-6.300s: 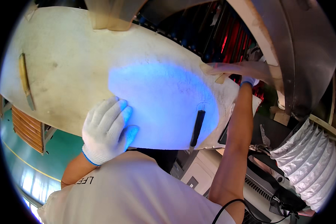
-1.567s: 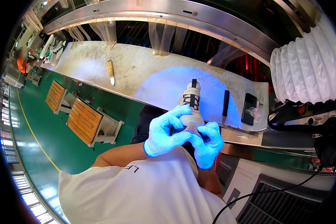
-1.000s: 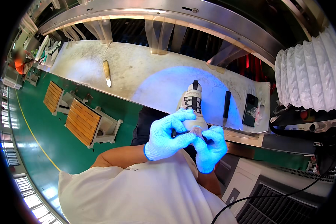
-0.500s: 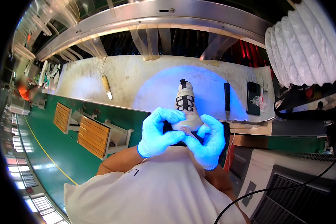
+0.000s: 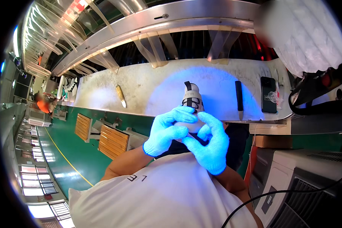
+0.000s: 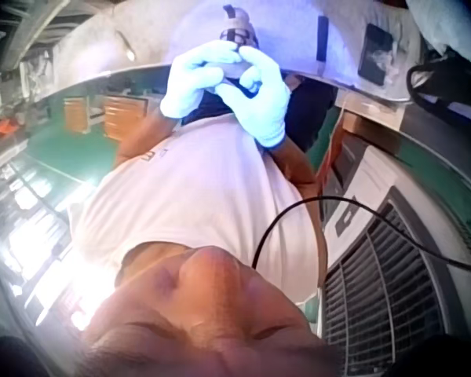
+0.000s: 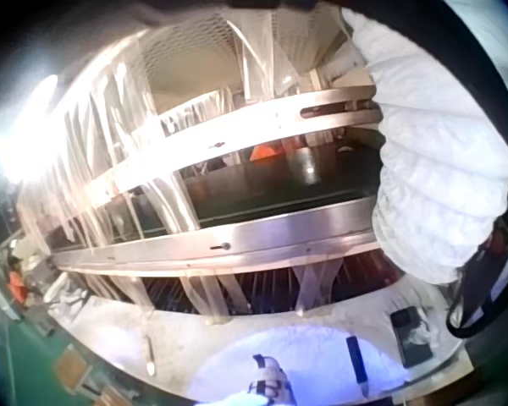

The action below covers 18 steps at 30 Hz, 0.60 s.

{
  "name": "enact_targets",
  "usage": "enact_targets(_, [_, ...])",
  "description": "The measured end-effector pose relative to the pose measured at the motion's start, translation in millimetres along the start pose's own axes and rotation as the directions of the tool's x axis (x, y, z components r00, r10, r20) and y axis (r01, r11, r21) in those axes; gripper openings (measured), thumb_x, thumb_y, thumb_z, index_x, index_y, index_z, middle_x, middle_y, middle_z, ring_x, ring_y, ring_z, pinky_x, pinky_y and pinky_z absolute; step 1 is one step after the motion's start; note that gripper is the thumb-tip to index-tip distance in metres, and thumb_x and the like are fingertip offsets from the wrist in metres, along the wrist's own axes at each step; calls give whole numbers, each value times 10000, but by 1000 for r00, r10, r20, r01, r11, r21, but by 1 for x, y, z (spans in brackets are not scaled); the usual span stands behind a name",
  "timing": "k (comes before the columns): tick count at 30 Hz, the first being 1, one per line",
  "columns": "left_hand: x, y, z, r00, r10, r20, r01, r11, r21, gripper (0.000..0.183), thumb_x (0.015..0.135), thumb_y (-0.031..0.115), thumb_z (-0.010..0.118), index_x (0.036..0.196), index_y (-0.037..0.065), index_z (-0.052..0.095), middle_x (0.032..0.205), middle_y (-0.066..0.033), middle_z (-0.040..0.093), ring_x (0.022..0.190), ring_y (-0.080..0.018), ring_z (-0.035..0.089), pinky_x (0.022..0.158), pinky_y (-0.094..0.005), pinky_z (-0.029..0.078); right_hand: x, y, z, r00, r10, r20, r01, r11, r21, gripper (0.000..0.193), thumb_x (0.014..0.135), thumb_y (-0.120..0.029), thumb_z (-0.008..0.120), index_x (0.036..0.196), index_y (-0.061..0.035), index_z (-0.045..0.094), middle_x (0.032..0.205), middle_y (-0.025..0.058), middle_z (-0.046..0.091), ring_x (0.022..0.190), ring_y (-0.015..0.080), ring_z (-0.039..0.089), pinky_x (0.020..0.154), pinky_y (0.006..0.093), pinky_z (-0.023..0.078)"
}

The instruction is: The person inserts a black insole into a sneaker and presses it into place. They then use a black cylindrical tool to press and smooth the insole edges and surface, repeating the process on a second shoe. The person handles the shoes and the tool with gloved hands on a factory workbench.

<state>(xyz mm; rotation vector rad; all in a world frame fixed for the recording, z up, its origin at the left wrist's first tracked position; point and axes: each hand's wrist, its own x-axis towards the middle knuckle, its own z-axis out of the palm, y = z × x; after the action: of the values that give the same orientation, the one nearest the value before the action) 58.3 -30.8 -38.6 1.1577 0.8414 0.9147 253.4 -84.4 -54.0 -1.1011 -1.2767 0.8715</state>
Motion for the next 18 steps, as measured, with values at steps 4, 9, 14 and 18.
enact_targets(4, [8, 11, -3, 997, 38, 68, -49, 984, 172, 486, 839, 221, 926, 1265, 14, 818, 1486, -183, 696, 1482, -309, 586, 1284, -487, 423, 6, 0, -1, 999, -43, -5, 43, 999, -17, 837, 875, -213, 1013, 1567, -20, 582, 787, 21, 573, 703, 116, 559, 626, 320, 539])
enact_targets(9, [11, 7, -9, 996, 61, 71, -72, 983, 168, 571, 819, 236, 982, 1294, -22, 797, 1446, -192, 727, 1428, -301, 636, 1258, -484, 456, 11, 1, -3, 988, -157, -15, 152, 973, -176, 939, 881, -390, 1008, 1601, -1, 548, 796, 59, 586, 686, 187, 612, 587, 392, 535])
enact_targets(14, [15, 12, -13, 989, 107, 104, -131, 956, 263, 521, 826, 219, 975, 1260, -22, 816, 1371, -191, 766, 1330, -310, 698, 1205, -478, 512, 20, 5, -2, 999, -34, 0, 34, 985, -168, 955, 832, -452, 1029, 1555, -11, 586, 892, 102, 660, 705, 255, 673, 622, 425, 580])
enact_targets(18, [22, 11, -24, 982, 122, 142, -156, 953, 260, 511, 822, 255, 979, 1223, -25, 830, 1321, -185, 788, 1317, -313, 700, 1203, -487, 514, 27, 10, 4, 1000, -12, 12, 14, 984, -176, 885, 805, -478, 1039, 1466, -40, 646, 941, 122, 704, 758, 282, 715, 685, 440, 617])
